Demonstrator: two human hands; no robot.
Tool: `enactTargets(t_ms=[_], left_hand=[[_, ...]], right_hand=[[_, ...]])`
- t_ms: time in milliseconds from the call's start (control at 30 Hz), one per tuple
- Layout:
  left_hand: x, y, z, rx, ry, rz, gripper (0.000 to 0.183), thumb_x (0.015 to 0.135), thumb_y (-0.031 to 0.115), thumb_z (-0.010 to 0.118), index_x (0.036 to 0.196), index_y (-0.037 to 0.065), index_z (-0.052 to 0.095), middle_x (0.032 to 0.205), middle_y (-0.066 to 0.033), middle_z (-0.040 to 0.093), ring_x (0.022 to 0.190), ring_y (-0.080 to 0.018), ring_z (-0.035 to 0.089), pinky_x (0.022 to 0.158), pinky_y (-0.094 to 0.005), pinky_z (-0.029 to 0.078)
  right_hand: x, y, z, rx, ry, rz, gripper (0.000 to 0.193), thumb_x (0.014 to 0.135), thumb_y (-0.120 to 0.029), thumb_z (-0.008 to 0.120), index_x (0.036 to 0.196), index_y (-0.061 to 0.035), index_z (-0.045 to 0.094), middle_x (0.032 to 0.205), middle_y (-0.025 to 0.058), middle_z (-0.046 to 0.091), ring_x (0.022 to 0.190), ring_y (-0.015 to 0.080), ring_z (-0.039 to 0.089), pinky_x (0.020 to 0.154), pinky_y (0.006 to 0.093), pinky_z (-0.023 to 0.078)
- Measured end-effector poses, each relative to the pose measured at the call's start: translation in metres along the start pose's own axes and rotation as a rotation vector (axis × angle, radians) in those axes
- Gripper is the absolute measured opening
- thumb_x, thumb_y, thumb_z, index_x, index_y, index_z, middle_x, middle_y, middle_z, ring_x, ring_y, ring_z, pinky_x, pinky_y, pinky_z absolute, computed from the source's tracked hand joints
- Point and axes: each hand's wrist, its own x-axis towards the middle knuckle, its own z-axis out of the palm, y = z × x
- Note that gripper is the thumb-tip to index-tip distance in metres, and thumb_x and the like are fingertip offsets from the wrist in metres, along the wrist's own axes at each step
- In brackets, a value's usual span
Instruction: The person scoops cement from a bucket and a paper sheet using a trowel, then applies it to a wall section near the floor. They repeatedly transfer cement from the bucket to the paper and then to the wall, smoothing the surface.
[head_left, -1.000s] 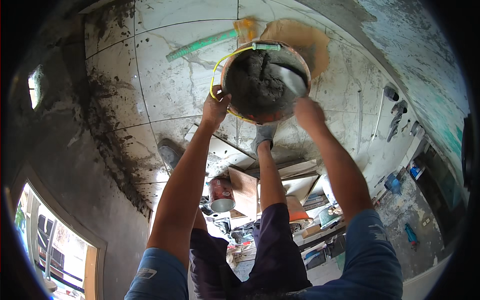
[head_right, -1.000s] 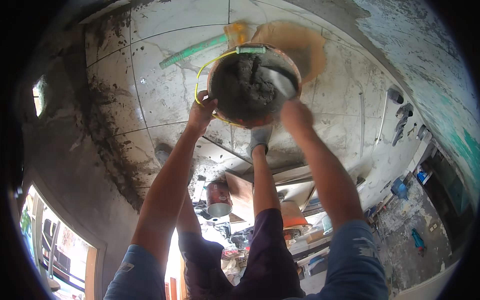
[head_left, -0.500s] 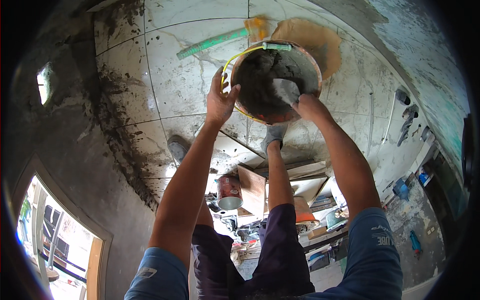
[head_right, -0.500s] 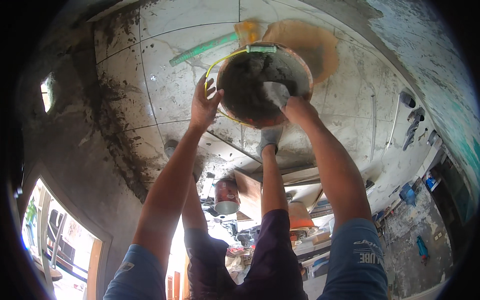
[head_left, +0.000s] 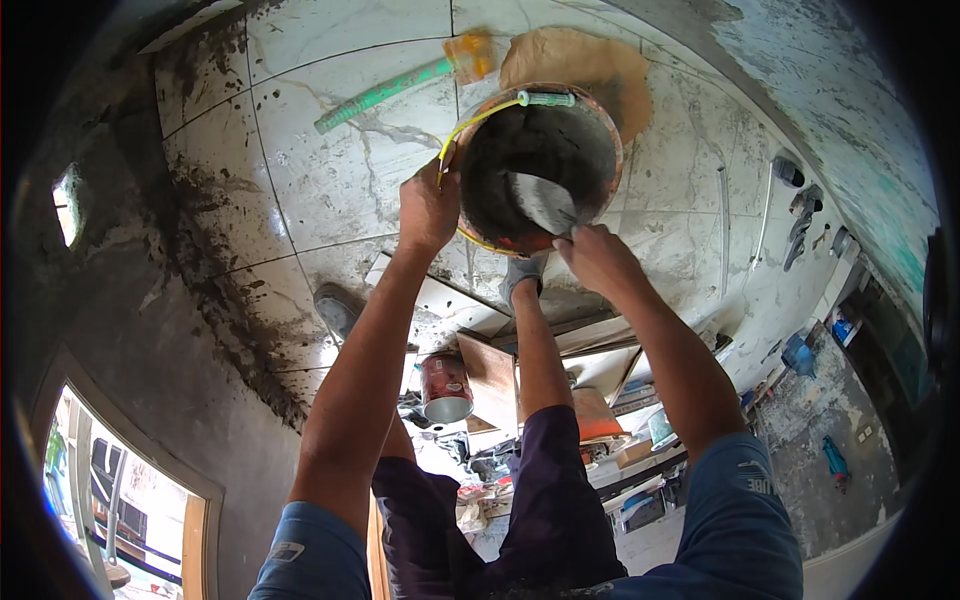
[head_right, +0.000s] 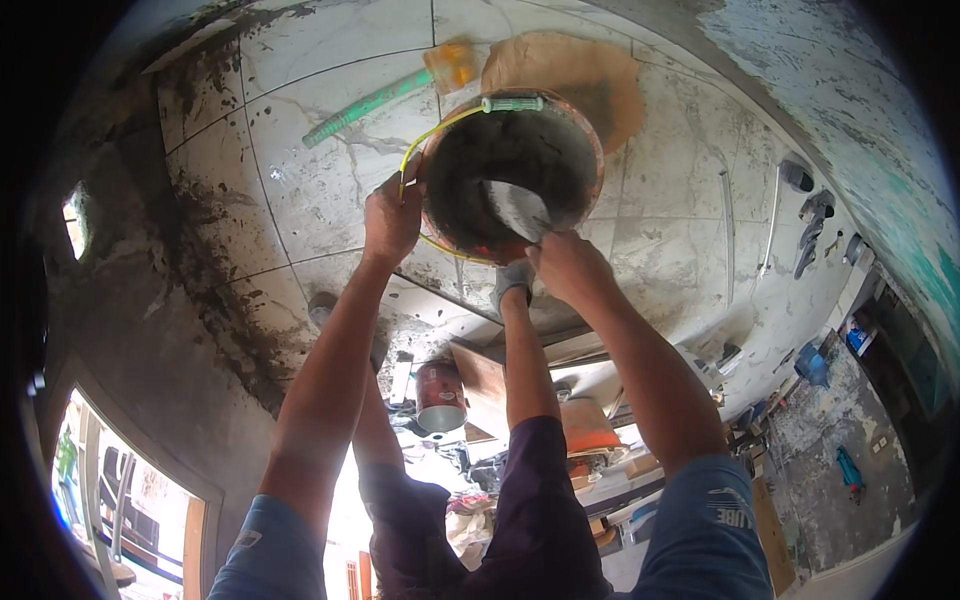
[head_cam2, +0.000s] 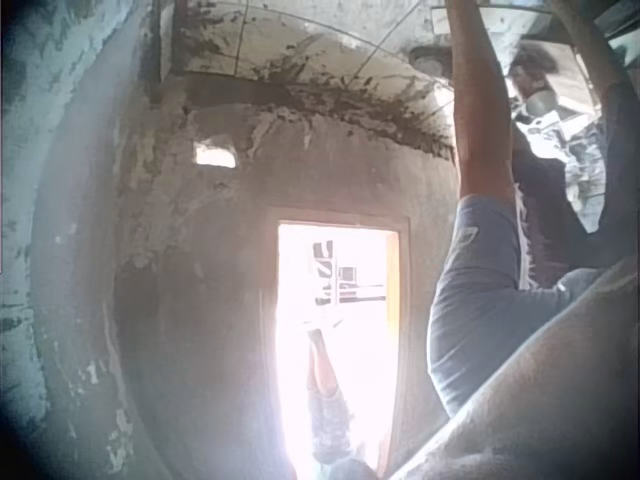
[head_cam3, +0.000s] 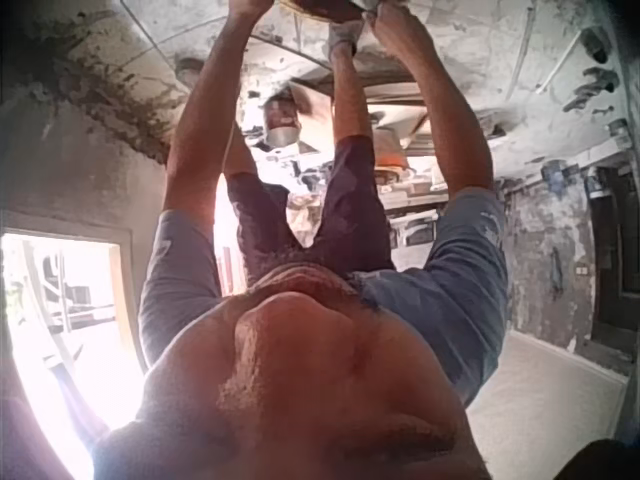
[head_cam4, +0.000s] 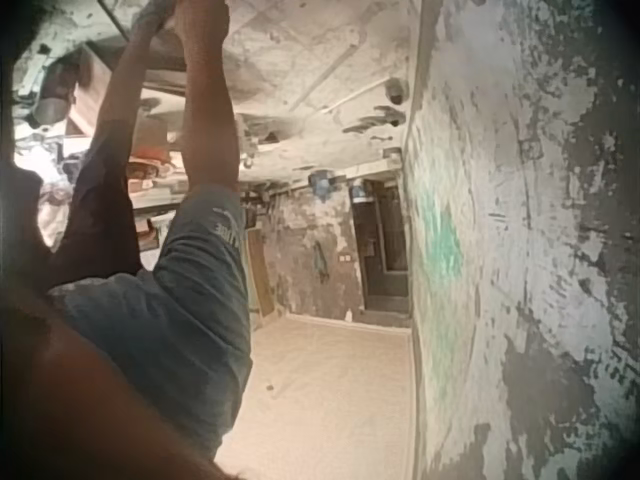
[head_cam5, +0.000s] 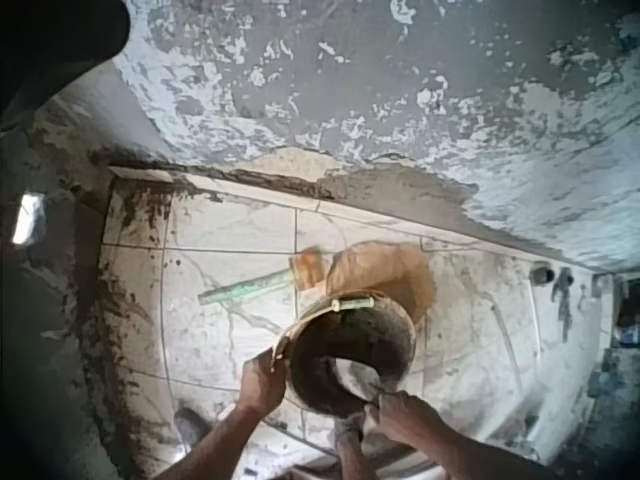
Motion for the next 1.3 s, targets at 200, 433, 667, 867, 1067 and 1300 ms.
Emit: enactTargets(t_ms=[200,433,667,867,1067,1300], left_hand=[[-0.011,0.030,0.021,0.020,0.004,0.075,0.029,0.089,0.009,0.052,0.117,0.004,0.059,0.087,-0.0234,0.063,0.081,-0.0403,0.062,0.070,-0.0417,0.048],[-0.022,0.034,0.023,0.122,0.015,0.084,0.031,0.091,0.009,0.049,0.120,0.004,0.058,0.087,-0.0229,0.063,0.080,-0.0399,0.061,0.069,-0.0419,0.048],[-0.021,0.038,0.031,0.072,0.070,0.184,0.016,0.091,0.007,0.049,0.099,-0.003,0.058,0.080,-0.0235,0.062,0.074,-0.0422,0.061,0.066,-0.0472,0.048],[-0.015,0.024,0.024,0.095,0.001,0.094,0.022,0.091,0.007,0.049,0.109,-0.002,0.059,0.084,-0.0242,0.062,0.077,-0.0420,0.061,0.068,-0.0459,0.048],[-0.002,0.011,0.013,0.003,-0.020,0.015,0.031,0.093,0.012,0.049,0.122,0.005,0.058,0.096,-0.0229,0.064,0.086,-0.0390,0.062,0.074,-0.0413,0.049],[0.027,-0.038,0.007,-0.222,-0.092,-0.093,0.035,0.095,0.012,0.046,0.128,0.006,0.055,0.095,-0.0156,0.067,0.079,-0.0219,0.065,0.074,-0.0339,0.051]], right_hand=[[0.019,0.068,-0.010,0.009,0.016,0.147,0.034,0.093,-0.029,0.050,0.089,0.0013,0.065,0.092,0.0246,0.064,0.092,0.0418,0.062,0.079,0.0515,0.049],[0.009,0.048,0.036,0.606,-0.106,0.011,0.040,0.090,-0.036,0.054,0.082,0.0027,0.062,0.069,0.0225,0.062,0.070,0.0402,0.063,0.066,0.0447,0.050],[0.021,0.087,0.058,0.130,0.136,0.162,0.041,0.088,-0.038,0.048,0.086,-0.0014,0.066,0.081,0.0229,0.066,0.079,0.0382,0.065,0.073,0.0472,0.050],[0.013,0.105,0.070,0.195,0.138,0.126,0.044,0.086,-0.040,0.048,0.088,-0.0008,0.067,0.082,0.0240,0.065,0.083,0.0395,0.064,0.076,0.0482,0.051],[0.026,0.097,0.075,0.167,0.221,0.153,0.041,0.083,-0.040,0.052,0.084,-0.0022,0.067,0.079,0.0242,0.064,0.079,0.0399,0.064,0.073,0.0486,0.051],[0.026,0.094,0.068,0.263,0.352,0.010,0.033,0.081,-0.034,0.055,0.082,-0.0027,0.065,0.076,0.0232,0.064,0.077,0.0413,0.062,0.072,0.0488,0.051]])
